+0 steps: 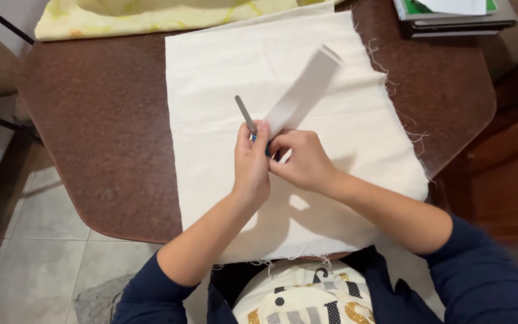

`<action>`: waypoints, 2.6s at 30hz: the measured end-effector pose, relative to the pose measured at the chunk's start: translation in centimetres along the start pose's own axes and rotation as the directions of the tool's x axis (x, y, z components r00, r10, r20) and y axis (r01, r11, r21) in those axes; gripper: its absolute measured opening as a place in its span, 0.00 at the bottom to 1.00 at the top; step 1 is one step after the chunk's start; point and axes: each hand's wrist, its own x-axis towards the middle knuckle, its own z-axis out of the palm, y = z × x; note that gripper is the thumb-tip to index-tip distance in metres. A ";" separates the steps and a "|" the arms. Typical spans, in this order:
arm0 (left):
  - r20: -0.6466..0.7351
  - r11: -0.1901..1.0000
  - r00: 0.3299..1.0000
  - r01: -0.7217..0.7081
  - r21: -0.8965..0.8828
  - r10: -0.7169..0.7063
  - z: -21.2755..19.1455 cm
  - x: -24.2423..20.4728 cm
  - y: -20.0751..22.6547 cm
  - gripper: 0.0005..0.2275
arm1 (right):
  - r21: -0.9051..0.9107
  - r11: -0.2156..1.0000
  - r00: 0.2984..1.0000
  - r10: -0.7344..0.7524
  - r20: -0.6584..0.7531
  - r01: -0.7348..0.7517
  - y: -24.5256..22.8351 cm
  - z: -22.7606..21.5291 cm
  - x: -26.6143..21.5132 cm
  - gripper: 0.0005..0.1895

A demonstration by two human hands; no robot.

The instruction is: Cutting paper templates and tracing the shapes onto white fabric using a marker.

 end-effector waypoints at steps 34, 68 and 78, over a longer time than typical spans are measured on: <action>0.416 0.779 0.883 -0.415 0.471 0.219 -3.8 5.1 4.5 0.23 | 0.330 0.928 0.918 -0.031 -0.395 0.173 7.4 -7.3 1.5 0.12; 0.340 0.791 0.883 -0.449 0.415 0.323 -2.2 2.9 4.4 0.29 | 0.540 0.729 0.907 0.350 0.235 -0.421 5.8 0.0 -2.7 0.26; 0.346 0.789 0.874 -0.466 0.401 0.341 -2.4 3.1 4.7 0.29 | 0.617 0.713 0.942 0.281 0.184 -0.333 5.7 0.4 -2.5 0.22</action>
